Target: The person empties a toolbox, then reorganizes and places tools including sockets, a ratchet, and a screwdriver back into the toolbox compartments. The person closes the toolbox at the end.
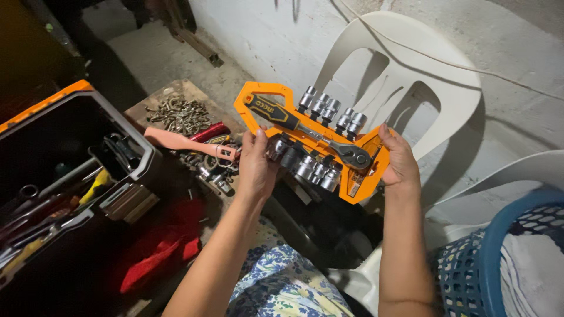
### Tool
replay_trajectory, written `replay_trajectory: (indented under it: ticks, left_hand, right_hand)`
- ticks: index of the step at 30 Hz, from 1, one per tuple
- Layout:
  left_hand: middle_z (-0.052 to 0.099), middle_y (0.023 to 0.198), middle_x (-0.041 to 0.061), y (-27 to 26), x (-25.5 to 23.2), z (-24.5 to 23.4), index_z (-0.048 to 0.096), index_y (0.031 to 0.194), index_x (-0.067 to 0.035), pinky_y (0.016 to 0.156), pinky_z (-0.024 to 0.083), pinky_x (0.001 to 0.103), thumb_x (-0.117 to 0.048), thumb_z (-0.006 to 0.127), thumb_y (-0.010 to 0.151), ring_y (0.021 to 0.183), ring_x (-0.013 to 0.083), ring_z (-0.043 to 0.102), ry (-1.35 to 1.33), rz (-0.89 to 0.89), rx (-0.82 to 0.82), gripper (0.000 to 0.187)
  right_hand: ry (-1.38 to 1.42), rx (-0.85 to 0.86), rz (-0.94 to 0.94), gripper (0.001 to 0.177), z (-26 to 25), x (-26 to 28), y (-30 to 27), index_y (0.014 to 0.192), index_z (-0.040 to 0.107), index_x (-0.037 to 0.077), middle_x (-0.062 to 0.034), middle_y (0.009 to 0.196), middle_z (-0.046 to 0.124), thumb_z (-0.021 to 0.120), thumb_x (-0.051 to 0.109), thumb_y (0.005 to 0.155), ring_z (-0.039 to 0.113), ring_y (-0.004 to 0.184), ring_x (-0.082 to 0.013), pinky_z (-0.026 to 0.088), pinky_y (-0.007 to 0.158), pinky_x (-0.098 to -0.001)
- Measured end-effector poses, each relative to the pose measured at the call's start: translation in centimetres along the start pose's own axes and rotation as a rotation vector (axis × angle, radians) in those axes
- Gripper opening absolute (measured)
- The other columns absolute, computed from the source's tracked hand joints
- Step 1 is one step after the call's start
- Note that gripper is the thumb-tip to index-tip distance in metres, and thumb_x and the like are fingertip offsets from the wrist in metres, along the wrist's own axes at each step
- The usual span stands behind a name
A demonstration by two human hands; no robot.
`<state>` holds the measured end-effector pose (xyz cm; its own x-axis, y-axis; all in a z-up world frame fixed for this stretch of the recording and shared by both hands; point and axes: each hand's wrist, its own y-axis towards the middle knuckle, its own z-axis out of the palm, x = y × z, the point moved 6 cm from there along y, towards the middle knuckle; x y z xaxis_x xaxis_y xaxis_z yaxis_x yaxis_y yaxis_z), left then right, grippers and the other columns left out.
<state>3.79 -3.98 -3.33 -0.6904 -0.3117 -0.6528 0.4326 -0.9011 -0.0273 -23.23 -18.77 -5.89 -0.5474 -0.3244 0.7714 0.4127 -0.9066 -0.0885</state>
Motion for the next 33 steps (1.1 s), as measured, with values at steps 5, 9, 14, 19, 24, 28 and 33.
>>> replay_trajectory:
  ticks: [5, 9, 14, 19, 24, 28, 33]
  left_hand:
    - [0.057, 0.099, 0.003, -0.6, -0.6, -0.5, 0.051, 0.122, -0.011, 0.086, 0.056, 0.043, -0.029, 0.045, 0.110, 0.091, 0.0160, 0.061, 0.022, -0.017, -0.020, 0.023]
    - [0.052, 0.092, -0.002, -1.2, -0.9, -1.8, 0.053, 0.115, -0.012, 0.087, 0.056, 0.041, -0.033, 0.042, 0.109, 0.084, 0.0121, 0.056, 0.101, -0.066, -0.044, 0.025]
    - [0.062, 0.111, 0.002, -1.4, -2.8, -1.7, 0.058, 0.120, -0.009, 0.099, 0.054, 0.040, -0.038, 0.045, 0.111, 0.103, 0.0154, 0.062, 0.091, 0.062, 0.030, 0.033]
    - [0.069, 0.122, 0.008, -2.7, -4.9, -1.6, 0.058, 0.128, -0.008, 0.098, 0.057, 0.040, -0.044, 0.043, 0.106, 0.105, 0.0208, 0.070, 0.130, -0.019, -0.003, 0.045]
    - [0.070, 0.119, 0.010, -3.6, -7.8, -1.3, 0.061, 0.130, -0.004, 0.091, 0.062, 0.042, -0.048, 0.042, 0.108, 0.107, 0.0213, 0.070, 0.130, 0.073, 0.060, 0.053]
    - [0.071, 0.117, 0.010, -4.3, -10.0, -1.8, 0.061, 0.128, -0.004, 0.087, 0.062, 0.041, -0.049, 0.041, 0.108, 0.100, 0.0243, 0.071, 0.168, 0.081, 0.012, 0.053]
    - [0.070, 0.119, 0.010, -6.3, -13.7, -2.4, 0.058, 0.129, -0.003, 0.090, 0.065, 0.039, -0.043, 0.041, 0.107, 0.103, 0.0217, 0.073, 0.153, 0.170, -0.019, 0.048]
  right_hand:
    - [0.035, 0.013, 0.037, 0.032, -0.5, -0.8, 0.3, 0.116, 0.063, -0.004, -0.0208, 0.106, 0.073, 0.065, 0.025, 0.103, 0.075, 0.095, -0.0300, 0.061, 0.089, -0.0439]
    - [0.038, 0.007, 0.047, 0.031, -0.8, -1.4, 0.5, 0.116, 0.063, -0.004, -0.0207, 0.108, 0.073, 0.065, 0.025, 0.104, 0.074, 0.098, -0.0295, 0.060, 0.090, -0.0432]
    - [0.003, 0.003, 0.054, 0.032, -1.0, -1.8, 0.6, 0.112, 0.063, -0.005, -0.0228, 0.106, 0.073, 0.067, 0.026, 0.104, 0.073, 0.098, -0.0309, 0.060, 0.092, -0.0436]
    - [0.013, 0.038, 0.079, 0.032, -0.9, -2.4, 0.7, 0.114, 0.064, -0.004, -0.0218, 0.108, 0.073, 0.067, 0.026, 0.103, 0.073, 0.099, -0.0307, 0.059, 0.092, -0.0440]
    - [0.037, 0.062, 0.130, 0.028, -0.2, -3.4, 1.2, 0.112, 0.065, 0.000, -0.0203, 0.107, 0.073, 0.068, 0.026, 0.103, 0.073, 0.098, -0.0309, 0.059, 0.091, -0.0467]
    - [0.065, 0.087, 0.145, 0.026, 1.9, -3.5, 1.4, 0.115, 0.066, 0.000, -0.0171, 0.116, 0.072, 0.068, 0.024, 0.105, 0.071, 0.107, -0.0294, 0.056, 0.098, -0.0471]
    - [0.036, 0.103, 0.188, 0.028, 7.3, -3.2, 1.1, 0.116, 0.065, 0.002, -0.0163, 0.119, 0.070, 0.066, 0.028, 0.107, 0.069, 0.112, -0.0295, 0.056, 0.101, -0.0480]
